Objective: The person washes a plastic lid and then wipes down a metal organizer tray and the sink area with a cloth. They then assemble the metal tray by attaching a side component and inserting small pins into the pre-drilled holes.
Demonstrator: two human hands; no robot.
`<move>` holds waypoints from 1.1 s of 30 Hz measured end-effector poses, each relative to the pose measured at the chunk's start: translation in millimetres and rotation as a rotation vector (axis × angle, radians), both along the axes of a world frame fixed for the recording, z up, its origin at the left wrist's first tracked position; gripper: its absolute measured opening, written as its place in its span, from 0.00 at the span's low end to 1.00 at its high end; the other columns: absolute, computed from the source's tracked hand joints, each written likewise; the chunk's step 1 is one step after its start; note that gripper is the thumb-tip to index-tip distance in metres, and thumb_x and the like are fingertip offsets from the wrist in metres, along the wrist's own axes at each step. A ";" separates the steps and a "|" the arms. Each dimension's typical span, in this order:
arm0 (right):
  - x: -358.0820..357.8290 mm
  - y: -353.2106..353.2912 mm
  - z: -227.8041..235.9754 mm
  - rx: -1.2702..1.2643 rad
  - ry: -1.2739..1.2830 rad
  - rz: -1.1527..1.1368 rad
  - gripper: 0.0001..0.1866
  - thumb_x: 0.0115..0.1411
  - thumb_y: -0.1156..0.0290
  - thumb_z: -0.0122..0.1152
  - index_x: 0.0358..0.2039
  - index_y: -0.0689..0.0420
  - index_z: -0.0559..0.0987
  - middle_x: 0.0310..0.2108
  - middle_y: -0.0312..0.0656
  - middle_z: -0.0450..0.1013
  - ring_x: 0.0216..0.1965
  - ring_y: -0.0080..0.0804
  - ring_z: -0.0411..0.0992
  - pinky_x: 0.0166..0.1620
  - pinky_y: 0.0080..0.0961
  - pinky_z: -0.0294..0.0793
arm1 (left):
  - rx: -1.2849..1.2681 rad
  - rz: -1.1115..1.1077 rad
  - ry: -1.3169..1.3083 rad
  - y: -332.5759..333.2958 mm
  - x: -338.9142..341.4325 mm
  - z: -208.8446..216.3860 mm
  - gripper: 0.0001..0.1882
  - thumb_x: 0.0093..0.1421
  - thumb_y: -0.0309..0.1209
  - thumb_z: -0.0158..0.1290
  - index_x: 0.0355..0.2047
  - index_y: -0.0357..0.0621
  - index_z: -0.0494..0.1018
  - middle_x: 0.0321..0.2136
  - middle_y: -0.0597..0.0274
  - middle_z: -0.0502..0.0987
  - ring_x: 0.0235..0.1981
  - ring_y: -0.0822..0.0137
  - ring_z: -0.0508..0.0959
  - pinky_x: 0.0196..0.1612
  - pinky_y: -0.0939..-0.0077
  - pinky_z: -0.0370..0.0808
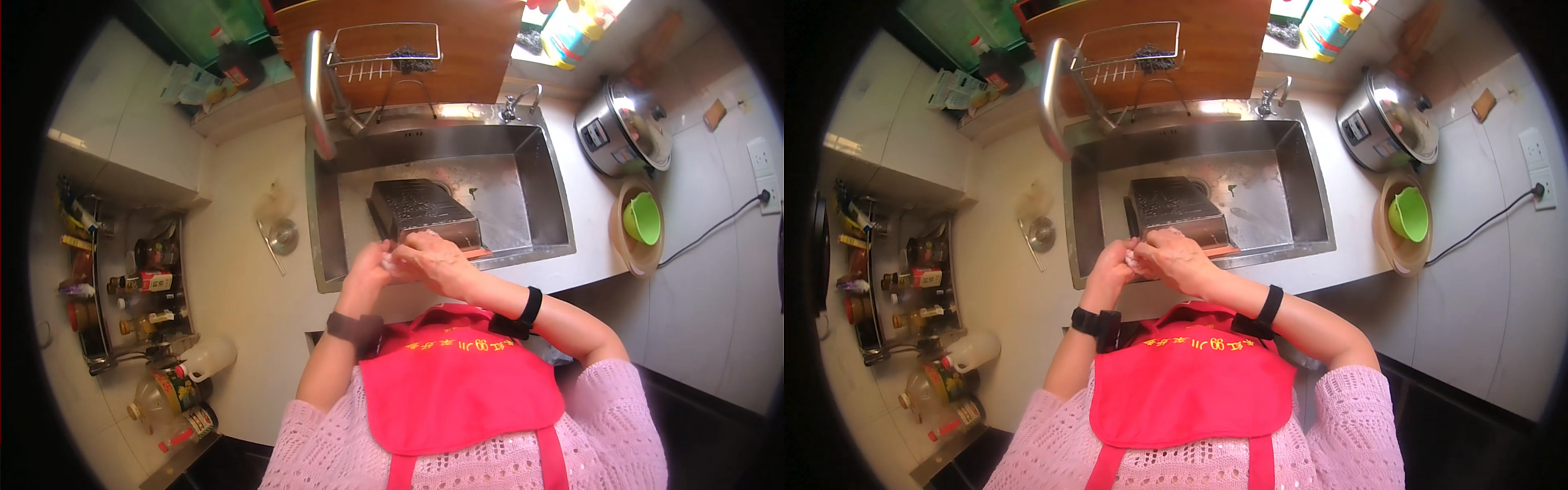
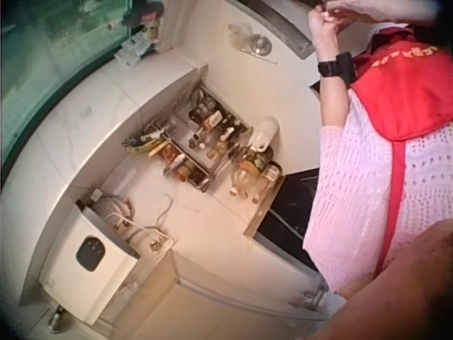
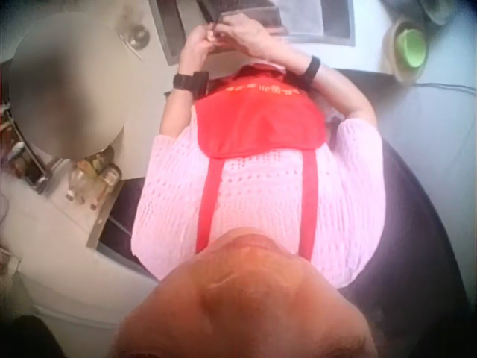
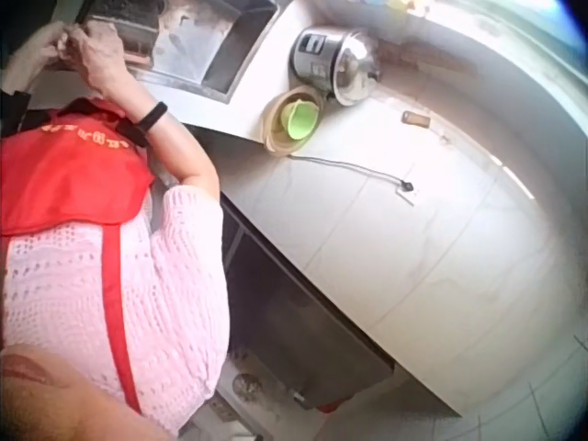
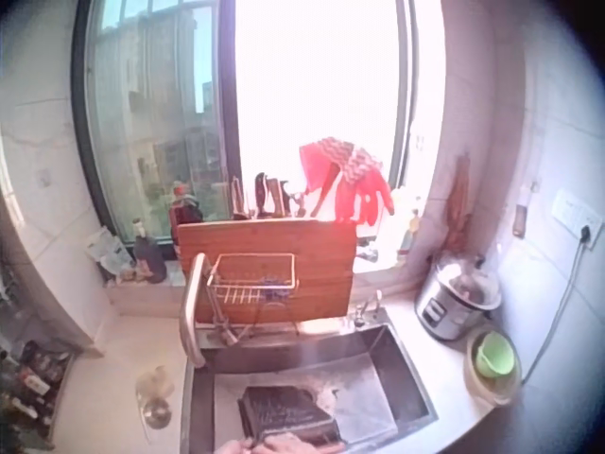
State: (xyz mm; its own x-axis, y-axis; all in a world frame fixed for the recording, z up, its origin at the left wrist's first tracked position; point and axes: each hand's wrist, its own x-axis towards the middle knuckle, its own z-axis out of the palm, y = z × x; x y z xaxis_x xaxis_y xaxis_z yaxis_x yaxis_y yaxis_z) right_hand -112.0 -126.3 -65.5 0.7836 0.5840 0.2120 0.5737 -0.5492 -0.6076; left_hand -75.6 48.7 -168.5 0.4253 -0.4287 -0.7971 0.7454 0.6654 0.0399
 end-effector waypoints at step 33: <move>-29.1 -11.6 -25.0 -0.145 0.216 -0.081 0.06 0.54 0.72 0.57 0.30 0.61 0.73 0.33 0.48 0.68 0.39 0.48 0.69 0.41 0.40 0.71 | 0.174 -0.052 -0.070 24.5 -42.7 14.6 0.11 0.69 0.32 0.38 0.43 0.40 0.68 0.41 0.54 0.76 0.43 0.55 0.76 0.47 0.52 0.76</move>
State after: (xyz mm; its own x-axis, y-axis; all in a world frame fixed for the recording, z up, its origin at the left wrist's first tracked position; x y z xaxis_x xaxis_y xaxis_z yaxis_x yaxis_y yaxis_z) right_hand -141.0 -137.9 -90.5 0.8468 0.5299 -0.0463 0.3902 -0.6781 -0.6228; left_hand -118.3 73.2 -154.0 0.4629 -0.3095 -0.8307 0.7700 0.6047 0.2038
